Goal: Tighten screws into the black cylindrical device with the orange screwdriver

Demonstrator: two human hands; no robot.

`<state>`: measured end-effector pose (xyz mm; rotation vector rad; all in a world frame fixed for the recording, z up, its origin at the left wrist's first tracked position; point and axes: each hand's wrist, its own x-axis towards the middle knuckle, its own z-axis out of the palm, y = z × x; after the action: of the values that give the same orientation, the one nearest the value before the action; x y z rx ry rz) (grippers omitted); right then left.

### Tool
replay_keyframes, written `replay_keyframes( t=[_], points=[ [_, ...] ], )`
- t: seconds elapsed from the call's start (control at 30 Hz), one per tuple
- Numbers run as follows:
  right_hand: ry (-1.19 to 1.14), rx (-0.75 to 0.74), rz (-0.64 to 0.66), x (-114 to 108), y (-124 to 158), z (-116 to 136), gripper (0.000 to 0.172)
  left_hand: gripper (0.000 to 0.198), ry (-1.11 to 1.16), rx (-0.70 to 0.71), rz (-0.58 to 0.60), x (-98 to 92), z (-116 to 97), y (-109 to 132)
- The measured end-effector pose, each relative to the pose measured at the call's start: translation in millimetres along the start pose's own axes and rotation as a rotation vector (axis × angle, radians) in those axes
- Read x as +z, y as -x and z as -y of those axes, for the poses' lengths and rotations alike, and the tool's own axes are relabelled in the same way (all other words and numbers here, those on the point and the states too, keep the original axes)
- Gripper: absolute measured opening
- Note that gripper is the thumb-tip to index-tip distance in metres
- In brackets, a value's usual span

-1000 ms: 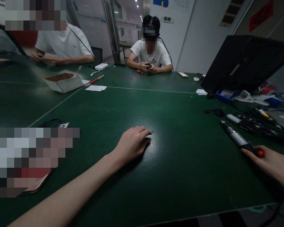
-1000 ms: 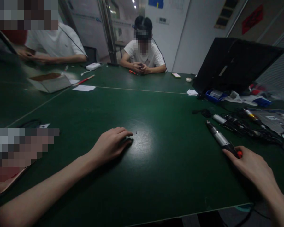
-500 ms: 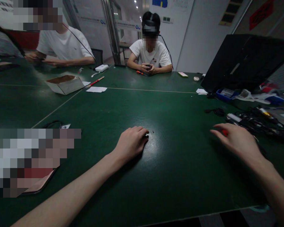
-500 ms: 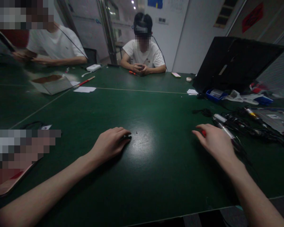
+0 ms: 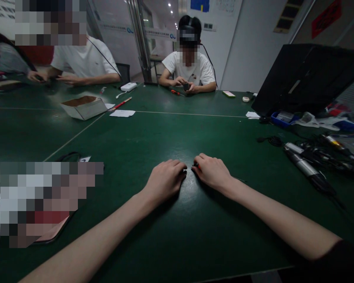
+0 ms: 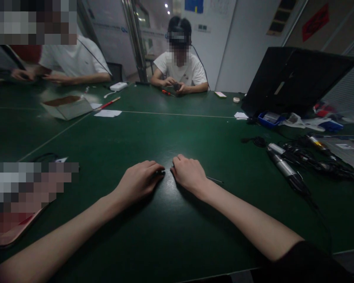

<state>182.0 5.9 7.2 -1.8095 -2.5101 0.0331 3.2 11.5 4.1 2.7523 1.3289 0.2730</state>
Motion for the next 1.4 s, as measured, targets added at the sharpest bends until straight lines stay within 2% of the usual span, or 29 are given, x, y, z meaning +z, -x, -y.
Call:
replay_keyframes(
  t=[0.23,0.5,0.77,0.93,1.2,1.4],
  points=[
    [0.039,-0.064,-0.005,4.0,0.2,-1.9,0.028,0.019,-0.001,-0.015,0.0,-2.0,-0.7,-0.1],
    [-0.017,-0.164,-0.055,-2.6,30.7,6.7,0.025,0.017,0.017,0.135,-0.115,1.3,-4.2,3.7],
    [-0.145,-0.18,-0.137,-5.5,32.8,8.8,0.023,0.019,0.041,0.233,-0.26,2.6,-3.5,6.4],
    [-0.284,-0.198,-0.176,-10.9,34.7,5.3,0.014,0.021,0.067,0.286,-0.36,5.7,-3.6,6.6],
    [-0.459,-0.224,-0.235,-12.5,33.8,-1.0,0.009,0.029,0.148,0.323,-0.397,3.0,-5.2,10.5],
    [-0.477,-0.244,-0.247,-15.9,36.0,-4.5,0.008,0.029,0.163,0.338,-0.411,1.4,-7.8,12.1]
  ],
)
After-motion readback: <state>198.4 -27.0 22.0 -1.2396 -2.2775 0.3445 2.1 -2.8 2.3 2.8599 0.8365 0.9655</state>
